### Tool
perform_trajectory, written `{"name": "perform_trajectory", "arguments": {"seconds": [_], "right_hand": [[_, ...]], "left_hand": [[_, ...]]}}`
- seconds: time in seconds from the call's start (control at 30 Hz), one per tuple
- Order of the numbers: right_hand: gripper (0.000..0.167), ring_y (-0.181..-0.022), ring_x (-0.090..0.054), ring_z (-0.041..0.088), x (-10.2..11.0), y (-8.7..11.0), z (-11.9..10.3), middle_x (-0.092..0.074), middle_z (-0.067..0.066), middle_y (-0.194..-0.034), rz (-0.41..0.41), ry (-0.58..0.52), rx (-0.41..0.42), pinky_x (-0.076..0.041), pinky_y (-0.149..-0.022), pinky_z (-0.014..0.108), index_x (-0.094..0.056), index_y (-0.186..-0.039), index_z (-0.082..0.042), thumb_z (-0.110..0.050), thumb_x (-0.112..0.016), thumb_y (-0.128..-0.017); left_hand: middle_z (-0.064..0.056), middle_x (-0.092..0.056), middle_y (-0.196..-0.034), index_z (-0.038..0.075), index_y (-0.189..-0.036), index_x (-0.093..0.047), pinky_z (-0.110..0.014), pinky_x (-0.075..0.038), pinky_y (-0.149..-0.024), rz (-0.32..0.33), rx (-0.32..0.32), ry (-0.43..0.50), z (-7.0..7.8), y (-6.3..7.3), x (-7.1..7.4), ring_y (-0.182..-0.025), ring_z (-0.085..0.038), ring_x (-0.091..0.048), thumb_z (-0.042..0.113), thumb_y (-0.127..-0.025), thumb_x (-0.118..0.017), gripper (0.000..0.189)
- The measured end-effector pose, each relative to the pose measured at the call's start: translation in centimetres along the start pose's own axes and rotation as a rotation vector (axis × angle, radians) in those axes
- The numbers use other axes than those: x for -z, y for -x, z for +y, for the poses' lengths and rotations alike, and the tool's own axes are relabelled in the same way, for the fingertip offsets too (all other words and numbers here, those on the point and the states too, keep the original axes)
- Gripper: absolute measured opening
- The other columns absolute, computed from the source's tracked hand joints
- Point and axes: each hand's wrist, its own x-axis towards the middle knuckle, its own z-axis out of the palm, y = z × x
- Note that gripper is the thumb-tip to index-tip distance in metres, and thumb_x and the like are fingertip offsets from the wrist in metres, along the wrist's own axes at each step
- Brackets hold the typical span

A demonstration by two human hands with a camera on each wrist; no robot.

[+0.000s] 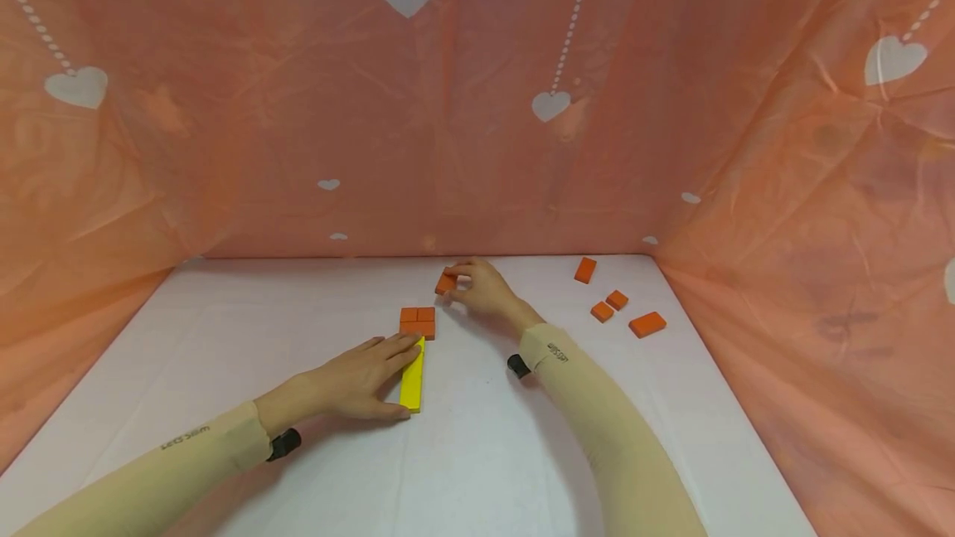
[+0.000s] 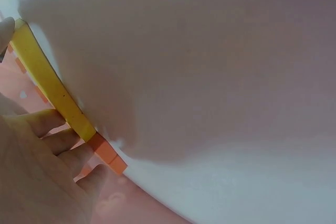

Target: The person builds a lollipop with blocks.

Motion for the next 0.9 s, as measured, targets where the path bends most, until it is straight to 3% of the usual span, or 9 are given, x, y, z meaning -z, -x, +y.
{"name": "perform_trajectory", "arguments": {"seconds": [0.43, 0.9], "right_hand": [[0.047, -0.131, -0.056, 0.033, -3.7, -1.5, -3.3, -0.061, 0.016, -0.139, -0.041, -0.042, 0.074, -0.043, -0.115, 0.047, -0.066, -0.14, -0.005, -0.026, -0.074, -0.099], [0.047, -0.129, -0.057, 0.03, -5.4, -2.7, -5.1, -0.062, 0.014, -0.138, -0.111, -0.036, 0.095, -0.043, -0.115, 0.044, -0.066, -0.14, -0.007, -0.026, -0.075, -0.098]], "left_hand": [[-0.017, -0.032, -0.168, 0.001, -0.157, -0.042, -0.054, -0.031, -0.122, 0.012, -0.021, 0.003, -0.1, 0.0, -0.1, -0.155, -0.034, -0.03, 0.062, -0.091, -0.068, 0.094], [-0.018, -0.034, -0.167, 0.0, -0.158, -0.041, -0.055, -0.029, -0.123, 0.024, -0.026, 0.017, -0.1, 0.2, 0.1, -0.154, -0.034, -0.031, 0.061, -0.091, -0.069, 0.094]]}}
